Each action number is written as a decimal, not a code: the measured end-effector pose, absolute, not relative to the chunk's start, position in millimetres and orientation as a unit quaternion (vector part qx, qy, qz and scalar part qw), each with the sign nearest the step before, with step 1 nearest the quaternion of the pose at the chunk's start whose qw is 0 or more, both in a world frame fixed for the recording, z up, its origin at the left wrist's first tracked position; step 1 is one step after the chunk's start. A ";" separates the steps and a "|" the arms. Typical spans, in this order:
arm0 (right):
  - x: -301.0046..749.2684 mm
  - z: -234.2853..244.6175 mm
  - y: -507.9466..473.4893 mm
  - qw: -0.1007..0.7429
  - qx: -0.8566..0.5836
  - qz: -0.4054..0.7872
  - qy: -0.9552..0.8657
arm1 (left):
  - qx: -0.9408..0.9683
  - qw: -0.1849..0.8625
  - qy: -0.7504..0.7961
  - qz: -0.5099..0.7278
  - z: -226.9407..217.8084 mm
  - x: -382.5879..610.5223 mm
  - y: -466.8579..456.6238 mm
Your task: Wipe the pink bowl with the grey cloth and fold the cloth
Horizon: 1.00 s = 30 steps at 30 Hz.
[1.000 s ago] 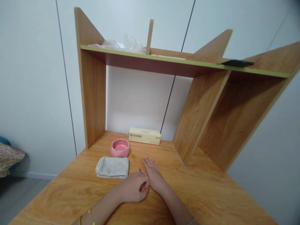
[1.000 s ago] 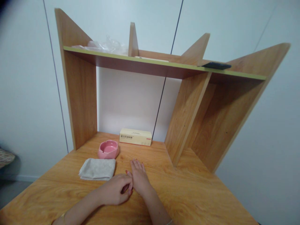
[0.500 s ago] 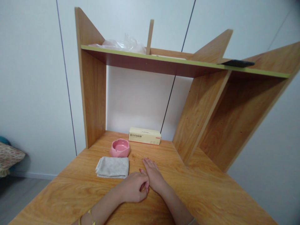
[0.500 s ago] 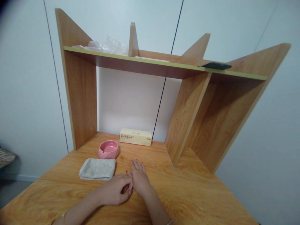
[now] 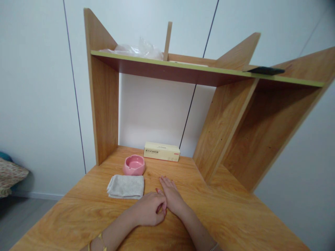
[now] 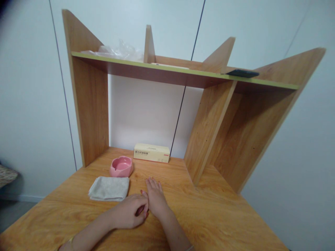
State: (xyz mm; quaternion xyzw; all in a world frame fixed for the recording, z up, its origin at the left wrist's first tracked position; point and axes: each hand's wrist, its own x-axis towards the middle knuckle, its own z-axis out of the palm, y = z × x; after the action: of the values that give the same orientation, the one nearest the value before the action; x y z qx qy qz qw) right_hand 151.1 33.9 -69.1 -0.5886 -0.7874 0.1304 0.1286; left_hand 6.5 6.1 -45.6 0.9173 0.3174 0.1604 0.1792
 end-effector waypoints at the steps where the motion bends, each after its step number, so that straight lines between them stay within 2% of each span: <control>1: 151.3 -69.5 34.2 0.128 -0.588 0.131 -0.788 | 0.918 0.179 0.316 0.160 -45.6 6.5 6.1; 30: 151.2 -67.3 33.9 0.118 -0.588 0.134 -0.789 | 0.920 0.161 0.308 0.180 -49.7 6.4 7.3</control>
State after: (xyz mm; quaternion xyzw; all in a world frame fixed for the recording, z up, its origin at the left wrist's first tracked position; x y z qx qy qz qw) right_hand 151.2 33.9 -67.3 -0.5879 -0.7890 0.1343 0.1176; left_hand 6.4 7.3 -49.7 0.9203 0.3081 0.1798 0.1608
